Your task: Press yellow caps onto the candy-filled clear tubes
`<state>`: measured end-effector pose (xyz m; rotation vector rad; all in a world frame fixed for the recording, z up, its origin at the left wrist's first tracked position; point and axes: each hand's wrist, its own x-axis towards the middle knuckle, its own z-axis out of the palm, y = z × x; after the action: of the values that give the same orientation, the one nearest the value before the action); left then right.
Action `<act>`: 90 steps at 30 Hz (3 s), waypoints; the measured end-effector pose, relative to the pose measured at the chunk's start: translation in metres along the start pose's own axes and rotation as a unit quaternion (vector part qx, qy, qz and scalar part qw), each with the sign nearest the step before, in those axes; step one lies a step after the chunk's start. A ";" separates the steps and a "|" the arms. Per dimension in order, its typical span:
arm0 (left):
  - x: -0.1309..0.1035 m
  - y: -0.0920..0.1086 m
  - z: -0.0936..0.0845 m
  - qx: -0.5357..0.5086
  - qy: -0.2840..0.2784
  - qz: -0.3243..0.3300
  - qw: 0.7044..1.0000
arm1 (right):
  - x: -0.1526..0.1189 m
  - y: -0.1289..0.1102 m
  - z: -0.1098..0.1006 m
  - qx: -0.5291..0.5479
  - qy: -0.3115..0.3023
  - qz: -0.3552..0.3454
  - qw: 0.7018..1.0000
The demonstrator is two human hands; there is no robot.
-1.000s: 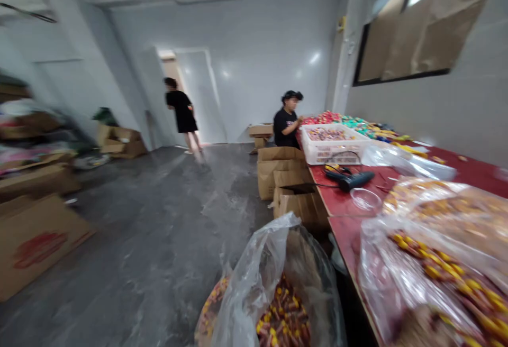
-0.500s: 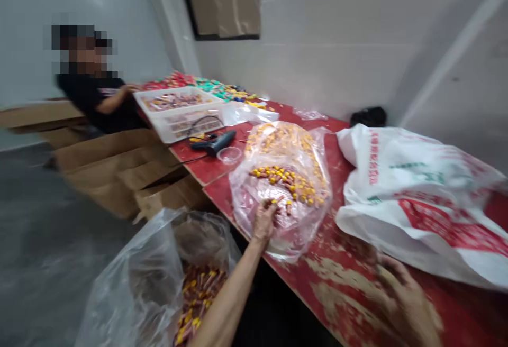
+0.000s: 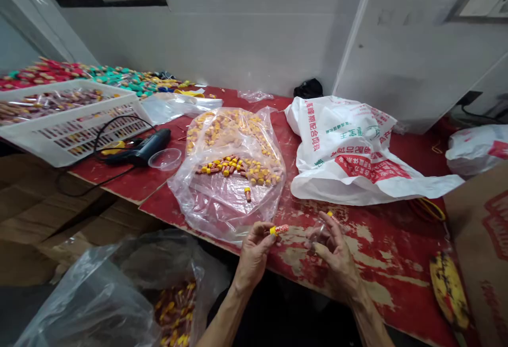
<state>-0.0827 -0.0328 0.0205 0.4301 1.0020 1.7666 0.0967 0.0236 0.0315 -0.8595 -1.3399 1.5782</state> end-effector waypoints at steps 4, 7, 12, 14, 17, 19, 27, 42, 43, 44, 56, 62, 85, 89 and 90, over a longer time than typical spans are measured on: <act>-0.007 -0.014 0.006 -0.005 -0.018 -0.035 0.999 | -0.005 0.002 -0.007 0.026 0.035 -0.022 0.999; -0.010 -0.021 0.010 0.003 -0.028 -0.046 0.999 | -0.010 0.011 -0.013 0.030 0.091 -0.026 0.995; -0.016 -0.030 0.019 0.025 -0.016 -0.050 0.998 | -0.020 0.023 -0.016 0.011 0.099 -0.019 0.995; -0.018 -0.033 0.021 0.024 -0.015 -0.050 0.998 | -0.022 0.024 -0.016 0.011 0.074 -0.011 0.997; -0.020 -0.037 0.023 0.030 -0.012 -0.043 0.999 | -0.024 0.026 -0.016 0.014 0.050 -0.011 0.999; -0.020 -0.039 0.025 0.037 -0.008 -0.038 0.999 | -0.023 0.028 -0.015 0.015 0.036 -0.019 0.999; -0.024 -0.040 0.029 0.057 -0.008 -0.048 0.997 | -0.022 0.036 -0.020 -0.049 0.013 -0.039 0.998; -0.028 -0.044 0.020 0.119 -0.051 -0.036 0.991 | -0.025 0.027 -0.014 -0.134 0.002 -0.051 0.990; -0.028 -0.044 0.020 0.122 -0.054 -0.036 0.990 | -0.026 0.028 -0.015 -0.150 0.004 -0.044 0.988; -0.028 -0.045 0.019 0.121 -0.055 -0.037 0.990 | -0.026 0.029 -0.015 -0.167 0.006 -0.039 0.985; -0.021 -0.042 0.016 0.107 -0.030 -0.015 0.994 | -0.024 0.030 -0.025 -0.264 0.009 -0.074 0.962; -0.021 -0.037 0.017 0.116 -0.036 -0.027 0.992 | -0.026 0.031 -0.025 -0.244 0.009 -0.063 0.968; -0.018 -0.019 0.017 0.219 -0.048 0.007 0.975 | -0.028 0.025 -0.033 -0.169 0.000 -0.120 0.978; -0.014 -0.020 0.012 0.164 -0.042 -0.011 0.986 | -0.027 0.024 -0.037 -0.159 0.011 -0.123 0.980; -0.014 -0.021 0.011 0.154 -0.042 -0.015 0.987 | -0.027 0.024 -0.037 -0.162 0.007 -0.121 0.979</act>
<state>-0.0566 -0.0378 0.0125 0.6735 1.2187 1.5562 0.1364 0.0118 0.0004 -0.8601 -1.6530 1.1840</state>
